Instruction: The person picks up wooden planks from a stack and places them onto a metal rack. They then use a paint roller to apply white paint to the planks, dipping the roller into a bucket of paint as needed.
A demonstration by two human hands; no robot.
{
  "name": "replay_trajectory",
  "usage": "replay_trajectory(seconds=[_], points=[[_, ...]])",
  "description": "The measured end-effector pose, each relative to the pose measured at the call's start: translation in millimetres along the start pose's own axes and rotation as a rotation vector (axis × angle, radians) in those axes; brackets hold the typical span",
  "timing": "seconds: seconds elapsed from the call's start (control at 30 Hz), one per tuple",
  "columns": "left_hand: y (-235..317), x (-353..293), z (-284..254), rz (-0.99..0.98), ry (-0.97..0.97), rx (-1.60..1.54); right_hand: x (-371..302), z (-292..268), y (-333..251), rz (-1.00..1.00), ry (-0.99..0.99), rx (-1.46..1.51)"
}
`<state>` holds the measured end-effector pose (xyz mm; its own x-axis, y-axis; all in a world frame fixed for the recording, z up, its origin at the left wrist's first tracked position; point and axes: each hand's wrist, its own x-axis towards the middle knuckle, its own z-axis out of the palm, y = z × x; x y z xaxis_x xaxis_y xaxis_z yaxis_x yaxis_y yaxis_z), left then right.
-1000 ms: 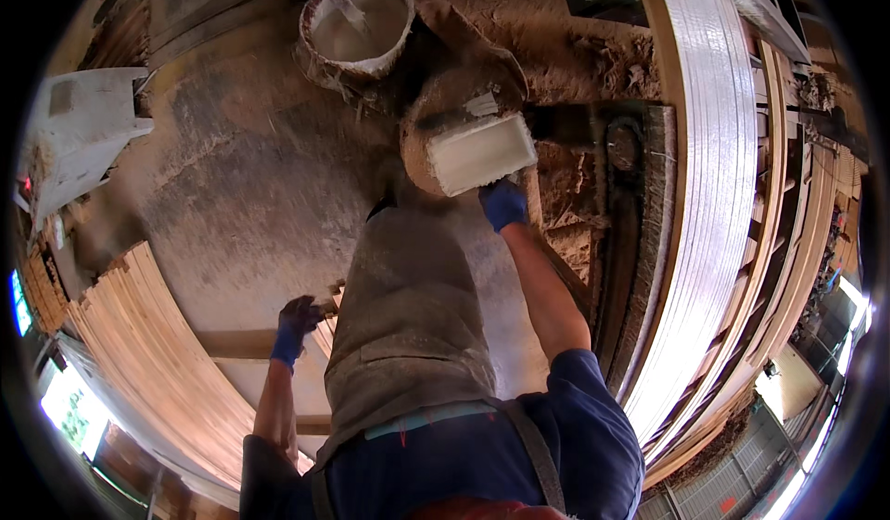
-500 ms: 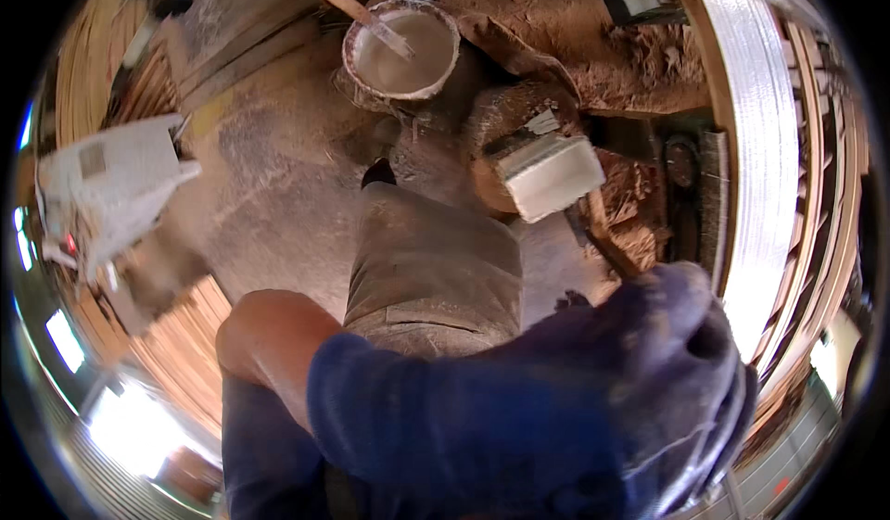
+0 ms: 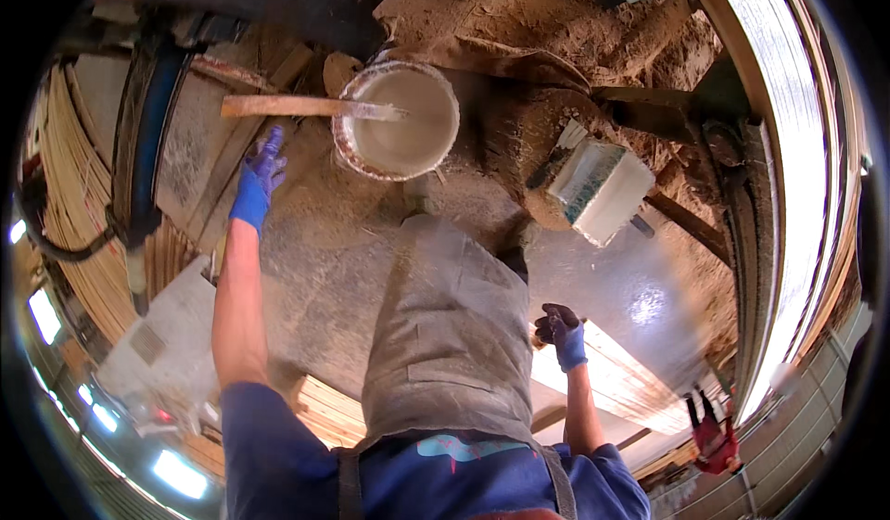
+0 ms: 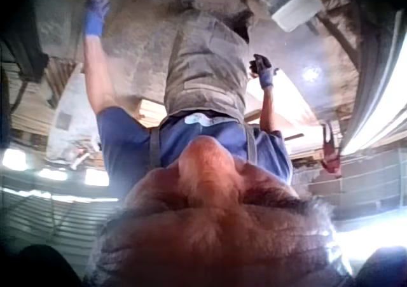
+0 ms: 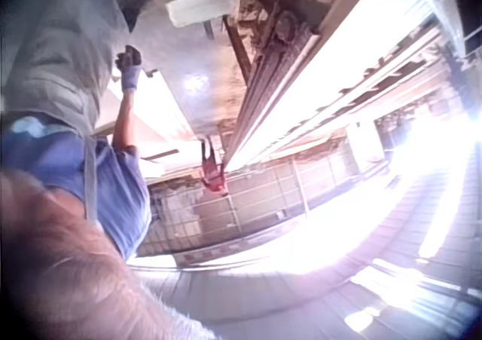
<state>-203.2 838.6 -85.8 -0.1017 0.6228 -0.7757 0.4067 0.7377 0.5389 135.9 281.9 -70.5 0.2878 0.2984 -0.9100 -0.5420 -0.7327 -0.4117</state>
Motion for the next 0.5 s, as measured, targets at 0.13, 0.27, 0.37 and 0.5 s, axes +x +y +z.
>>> replay_trajectory(seconds=[0.13, 0.27, 0.37, 0.5], points=[[-10, 95, -20, 0.163, -0.052, -0.440, 19, 102, -26, 0.084, -0.113, 0.133], [-3, 81, -9, 0.244, -0.099, -0.220, 52, 210, -69, 0.104, -0.288, 0.218], [-12, -6, 7, 0.509, -0.050, 0.090, 73, 286, -121, 0.223, -0.417, 0.365], [-28, -157, 21, 0.883, -0.324, 0.789, 96, 340, -166, 0.332, -0.734, 1.053]])
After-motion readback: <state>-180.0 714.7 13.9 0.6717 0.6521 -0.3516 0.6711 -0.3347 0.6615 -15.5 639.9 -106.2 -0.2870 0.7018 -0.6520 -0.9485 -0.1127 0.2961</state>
